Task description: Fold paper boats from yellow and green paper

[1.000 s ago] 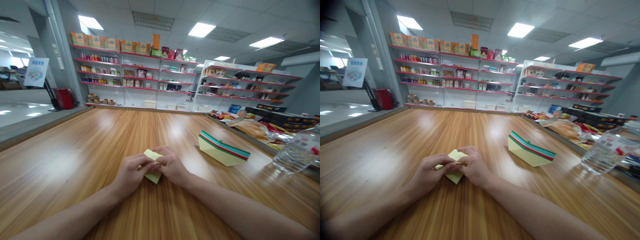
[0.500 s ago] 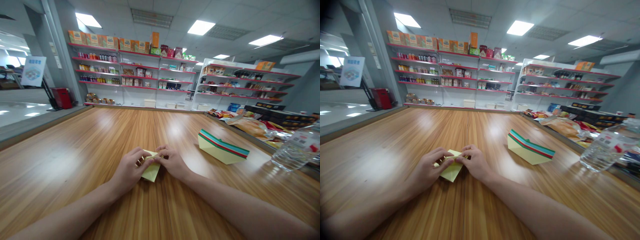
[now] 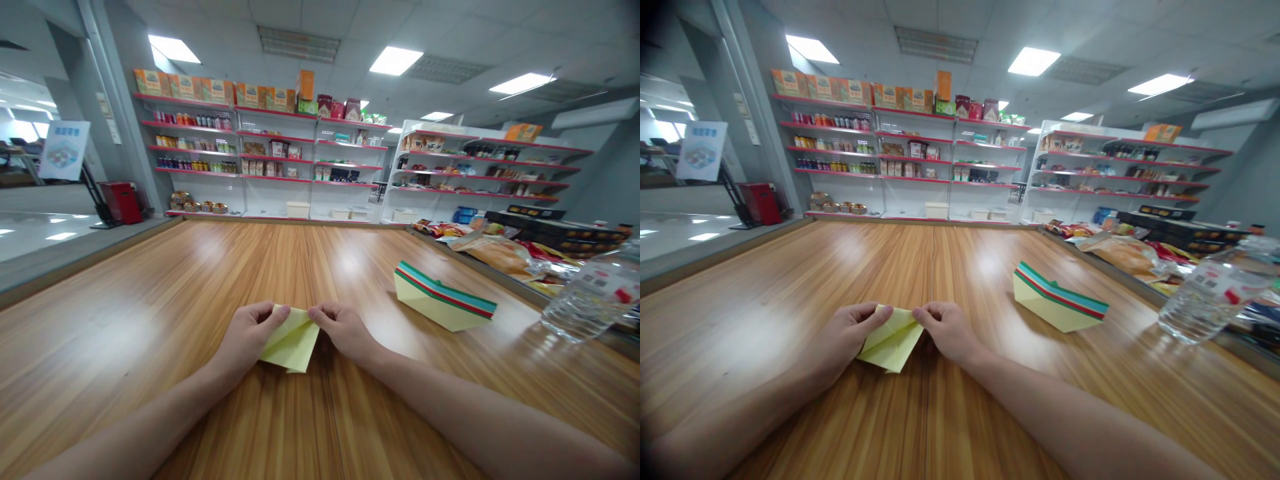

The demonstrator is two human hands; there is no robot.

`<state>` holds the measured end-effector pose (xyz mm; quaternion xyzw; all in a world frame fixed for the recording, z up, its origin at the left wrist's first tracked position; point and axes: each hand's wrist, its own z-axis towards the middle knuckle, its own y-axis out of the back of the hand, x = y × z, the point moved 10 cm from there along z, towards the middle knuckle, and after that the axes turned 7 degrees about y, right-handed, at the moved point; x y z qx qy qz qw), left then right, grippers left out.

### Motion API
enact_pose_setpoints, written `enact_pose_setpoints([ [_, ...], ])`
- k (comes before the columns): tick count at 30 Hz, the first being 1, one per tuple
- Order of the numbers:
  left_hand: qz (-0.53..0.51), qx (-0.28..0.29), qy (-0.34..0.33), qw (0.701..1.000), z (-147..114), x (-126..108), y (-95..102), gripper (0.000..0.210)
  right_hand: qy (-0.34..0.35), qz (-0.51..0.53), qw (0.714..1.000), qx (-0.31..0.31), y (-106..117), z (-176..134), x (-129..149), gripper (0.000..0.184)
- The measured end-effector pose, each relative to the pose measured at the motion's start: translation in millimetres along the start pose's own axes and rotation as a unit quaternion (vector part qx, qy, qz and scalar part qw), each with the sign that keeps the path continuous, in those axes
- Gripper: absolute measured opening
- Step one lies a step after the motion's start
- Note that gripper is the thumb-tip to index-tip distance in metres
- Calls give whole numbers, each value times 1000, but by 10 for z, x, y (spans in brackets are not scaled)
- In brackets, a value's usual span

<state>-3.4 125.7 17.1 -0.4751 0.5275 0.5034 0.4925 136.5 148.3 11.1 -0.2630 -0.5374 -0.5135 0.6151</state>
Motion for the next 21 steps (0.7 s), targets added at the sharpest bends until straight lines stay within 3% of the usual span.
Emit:
enact_pose_setpoints([
  [6, 12, 43, -50, 998, -48, -115, -70, 28, 85, -48, 995, -37, 74, -44, 189, 29],
  [10, 42, 88, -26, 995, -62, -103, -122, 23, 114, -62, 991, -26, 52, -83, 290, 27],
  [14, 6, 148, -34, 988, -105, -155, -224, 23, 132, -53, 990, -20, 37, -104, 345, 25],
  [21, 14, 123, -94, 988, -158, -242, -186, 25, 123, 24, 992, -22, 27, -89, 284, 24],
])
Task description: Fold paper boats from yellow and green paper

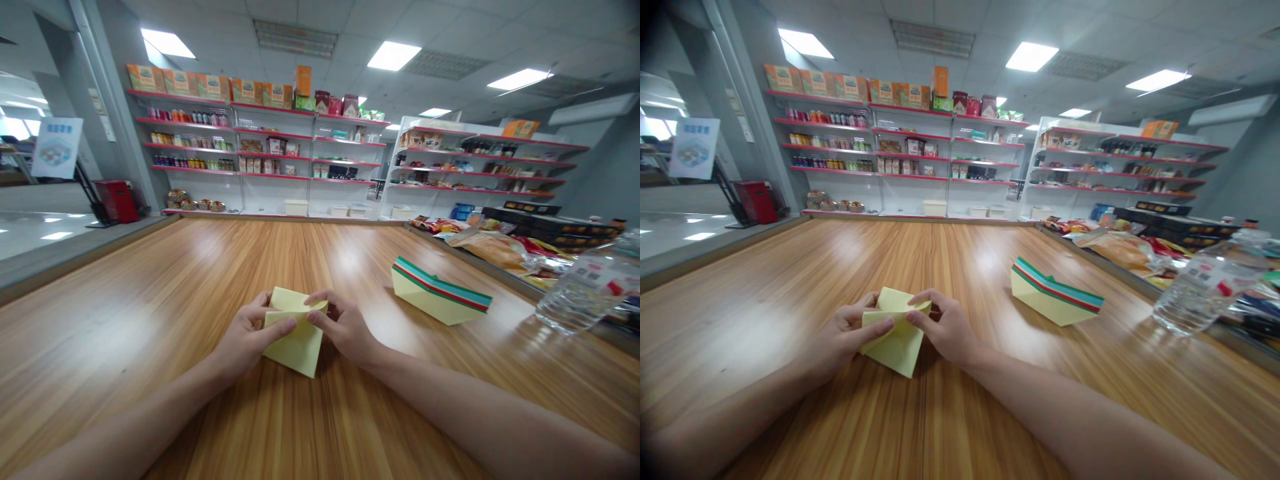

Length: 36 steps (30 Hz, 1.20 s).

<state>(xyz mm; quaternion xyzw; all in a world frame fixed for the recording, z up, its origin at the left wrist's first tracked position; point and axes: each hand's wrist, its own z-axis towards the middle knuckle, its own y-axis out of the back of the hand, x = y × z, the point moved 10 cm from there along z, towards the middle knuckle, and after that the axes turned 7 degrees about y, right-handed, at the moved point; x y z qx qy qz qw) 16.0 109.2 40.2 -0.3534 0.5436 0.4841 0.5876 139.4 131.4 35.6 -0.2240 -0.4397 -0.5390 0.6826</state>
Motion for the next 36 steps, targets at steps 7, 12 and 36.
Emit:
enact_pose_setpoints([
  [7, 59, -36, -9, 998, -25, -68, 30, 23, 26, 16, 1000, 8, -9, 18, 88, 26],
  [12, 53, -27, 6, 998, -40, -36, 13, 25, 20, 18, 1000, 5, -8, 16, 99, 26],
  [36, 11, -19, 13, 1000, -61, 34, -15, 31, -26, 56, 997, -40, 99, 31, -75, 24],
])
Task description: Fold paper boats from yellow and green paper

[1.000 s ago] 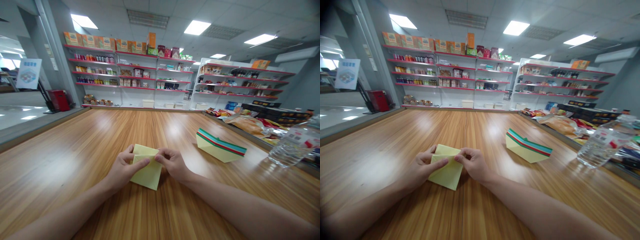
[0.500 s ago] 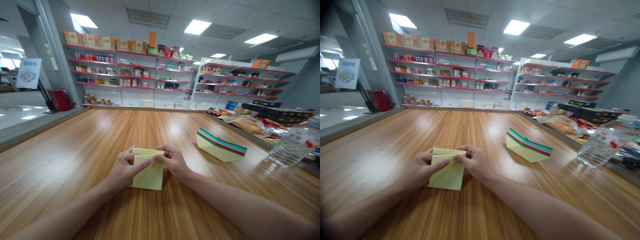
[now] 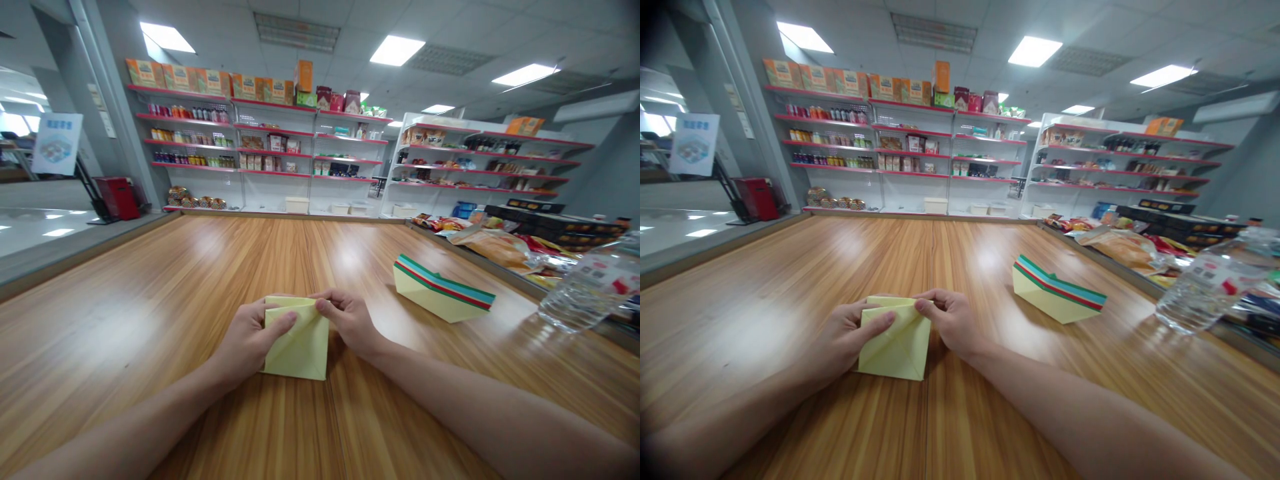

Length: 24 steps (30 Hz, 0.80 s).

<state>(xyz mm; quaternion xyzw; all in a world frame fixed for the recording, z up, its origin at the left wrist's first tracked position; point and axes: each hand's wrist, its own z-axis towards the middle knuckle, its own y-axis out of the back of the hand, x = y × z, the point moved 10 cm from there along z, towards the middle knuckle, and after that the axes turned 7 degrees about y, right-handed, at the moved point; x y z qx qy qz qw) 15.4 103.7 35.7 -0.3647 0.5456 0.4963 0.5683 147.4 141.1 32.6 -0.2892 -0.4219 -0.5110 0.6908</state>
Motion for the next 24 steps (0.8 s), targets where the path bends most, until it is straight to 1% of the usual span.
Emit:
enact_pose_setpoints([
  [5, -1, 0, 12, 1000, -8, -7, -24, 33, 23, -59, 998, -8, 33, 13, 41, 31],
  [11, -22, -4, 19, 1000, -35, -12, -19, 35, 1, -15, 1000, 17, -34, -22, 13, 26],
  [14, -28, -1, 32, 999, -34, 15, -24, 37, 7, -35, 999, 5, -10, -23, 37, 27],
  [19, -21, -11, 39, 999, -9, 15, -13, 40, 28, -76, 997, -8, 20, -21, 104, 31],
  [24, -23, -16, 52, 998, -9, 38, -1, 41, 29, -71, 997, 3, -12, -27, 108, 43],
])
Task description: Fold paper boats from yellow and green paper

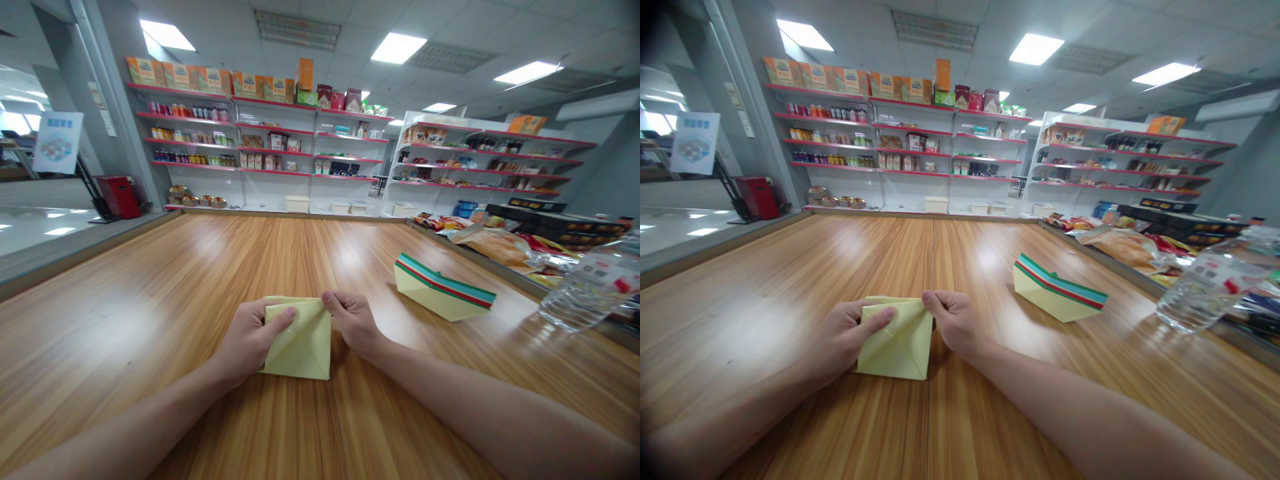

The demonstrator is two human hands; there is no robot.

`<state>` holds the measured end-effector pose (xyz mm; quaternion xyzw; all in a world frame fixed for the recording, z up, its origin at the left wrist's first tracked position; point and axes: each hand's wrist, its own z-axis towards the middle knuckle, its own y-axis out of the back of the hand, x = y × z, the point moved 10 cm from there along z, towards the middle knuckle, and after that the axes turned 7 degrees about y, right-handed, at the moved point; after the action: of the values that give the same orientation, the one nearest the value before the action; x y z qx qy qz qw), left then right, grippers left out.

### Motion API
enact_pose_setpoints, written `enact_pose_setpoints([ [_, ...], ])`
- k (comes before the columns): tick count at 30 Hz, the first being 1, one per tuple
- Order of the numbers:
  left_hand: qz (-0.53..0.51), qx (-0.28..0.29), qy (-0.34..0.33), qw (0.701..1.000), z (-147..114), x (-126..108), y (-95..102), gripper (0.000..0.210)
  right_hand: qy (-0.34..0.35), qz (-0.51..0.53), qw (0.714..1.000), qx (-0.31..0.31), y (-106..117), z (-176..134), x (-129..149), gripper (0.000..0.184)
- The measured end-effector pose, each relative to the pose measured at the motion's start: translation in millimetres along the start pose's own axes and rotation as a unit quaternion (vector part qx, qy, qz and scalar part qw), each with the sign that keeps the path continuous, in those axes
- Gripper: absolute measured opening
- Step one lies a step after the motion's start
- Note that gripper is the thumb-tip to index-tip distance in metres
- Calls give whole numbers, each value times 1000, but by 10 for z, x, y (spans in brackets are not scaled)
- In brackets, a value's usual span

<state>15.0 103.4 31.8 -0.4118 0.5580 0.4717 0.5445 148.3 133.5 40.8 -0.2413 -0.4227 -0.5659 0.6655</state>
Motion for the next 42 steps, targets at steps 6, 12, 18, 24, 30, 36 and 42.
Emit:
enact_pose_setpoints([
  [6, 3, -24, 8, 1000, 6, 22, 37, 42, -23, 21, 1000, 0, -7, -10, -72, 47],
  [12, 23, -34, 0, 999, 2, -1, 35, 41, -36, 38, 998, 41, -86, -49, -87, 31],
  [18, 26, -27, 4, 999, -10, -2, 17, 41, -32, 22, 999, 35, -67, -52, -94, 33],
  [24, 1, 27, 18, 999, -15, 43, -67, 42, -36, 40, 997, 47, -96, -67, -92, 34],
  [30, -35, 42, 49, 997, -5, 115, -100, 44, -62, 84, 994, 17, -84, -70, -164, 41],
  [36, -45, 56, 53, 996, -19, 142, -166, 40, -120, 133, 982, -52, -29, -92, -280, 52],
  [42, -48, 15, 44, 998, 15, 183, -97, 39, -94, 86, 992, -3, -51, -62, -223, 45],
])
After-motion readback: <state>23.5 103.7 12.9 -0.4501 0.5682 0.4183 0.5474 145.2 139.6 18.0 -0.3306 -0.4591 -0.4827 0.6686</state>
